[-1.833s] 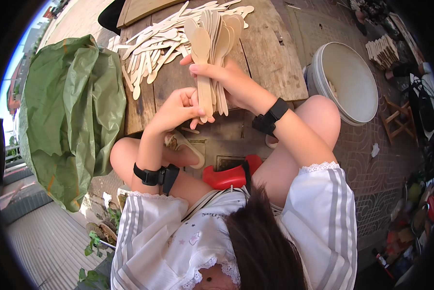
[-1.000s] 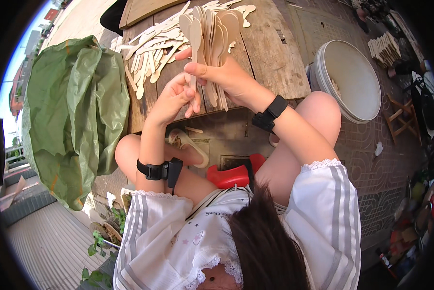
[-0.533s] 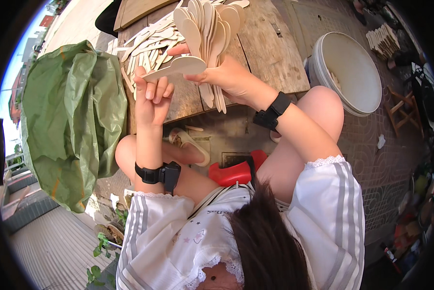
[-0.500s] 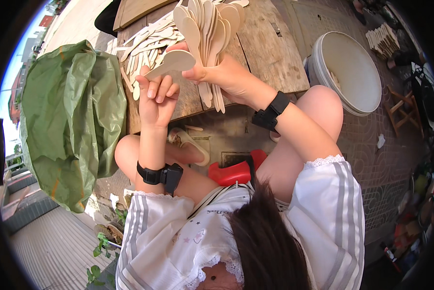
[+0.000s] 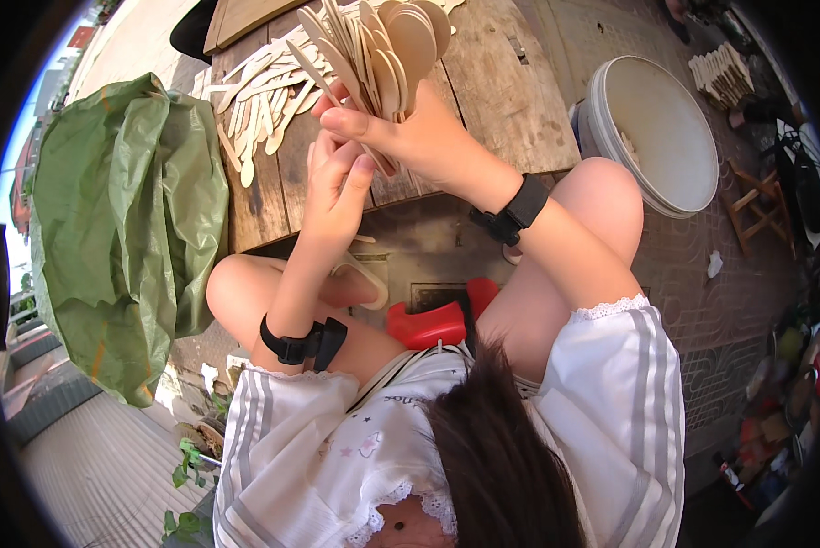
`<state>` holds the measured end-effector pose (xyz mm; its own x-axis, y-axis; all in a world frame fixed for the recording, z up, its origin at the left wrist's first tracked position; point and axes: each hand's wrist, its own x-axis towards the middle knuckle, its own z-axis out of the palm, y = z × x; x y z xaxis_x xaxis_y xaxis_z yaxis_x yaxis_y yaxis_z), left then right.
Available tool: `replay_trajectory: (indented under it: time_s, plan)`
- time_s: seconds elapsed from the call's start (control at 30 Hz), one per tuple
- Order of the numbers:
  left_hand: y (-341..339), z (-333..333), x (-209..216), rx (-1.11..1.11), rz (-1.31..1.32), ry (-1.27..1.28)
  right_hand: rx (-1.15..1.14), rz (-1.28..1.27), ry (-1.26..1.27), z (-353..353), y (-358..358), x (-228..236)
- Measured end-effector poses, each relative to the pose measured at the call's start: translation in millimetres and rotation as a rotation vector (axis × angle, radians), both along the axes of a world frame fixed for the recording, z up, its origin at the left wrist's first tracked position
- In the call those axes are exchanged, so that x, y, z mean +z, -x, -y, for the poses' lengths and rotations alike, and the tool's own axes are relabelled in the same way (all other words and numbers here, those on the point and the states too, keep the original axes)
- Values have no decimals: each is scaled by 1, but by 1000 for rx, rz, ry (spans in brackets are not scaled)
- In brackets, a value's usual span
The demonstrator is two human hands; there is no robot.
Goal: The recorder is sorting and stacking wooden spoons or spatulas at a wooden table.
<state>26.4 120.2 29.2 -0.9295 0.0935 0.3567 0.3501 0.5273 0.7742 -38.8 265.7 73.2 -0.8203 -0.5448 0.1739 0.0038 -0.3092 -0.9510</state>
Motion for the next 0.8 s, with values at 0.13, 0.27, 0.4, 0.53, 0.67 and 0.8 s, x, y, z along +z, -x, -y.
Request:
replay_trajectory:
  time_s: [0.13,0.27,0.4,0.53,0.67,0.8]
  plan:
    - [-4,19,24,96,-57,-320,99,-177,-65,-2,-16,13]
    - [-8,12,31,-111,-111,-471,124,-204,-143,3,-35,11]
    - [-23,-11,57,-202,3,-678,47,-398,-64,9,-44,-5]
    - [-18,7,45,-155,-455,-156,112,-514,142,27,-51,-7]
    - [-2,-53,44,190,-729,-389,-184,-781,359,48,-47,-18]
    - [0,-56,52,356,-888,-264,-64,-738,475,65,-52,-29]
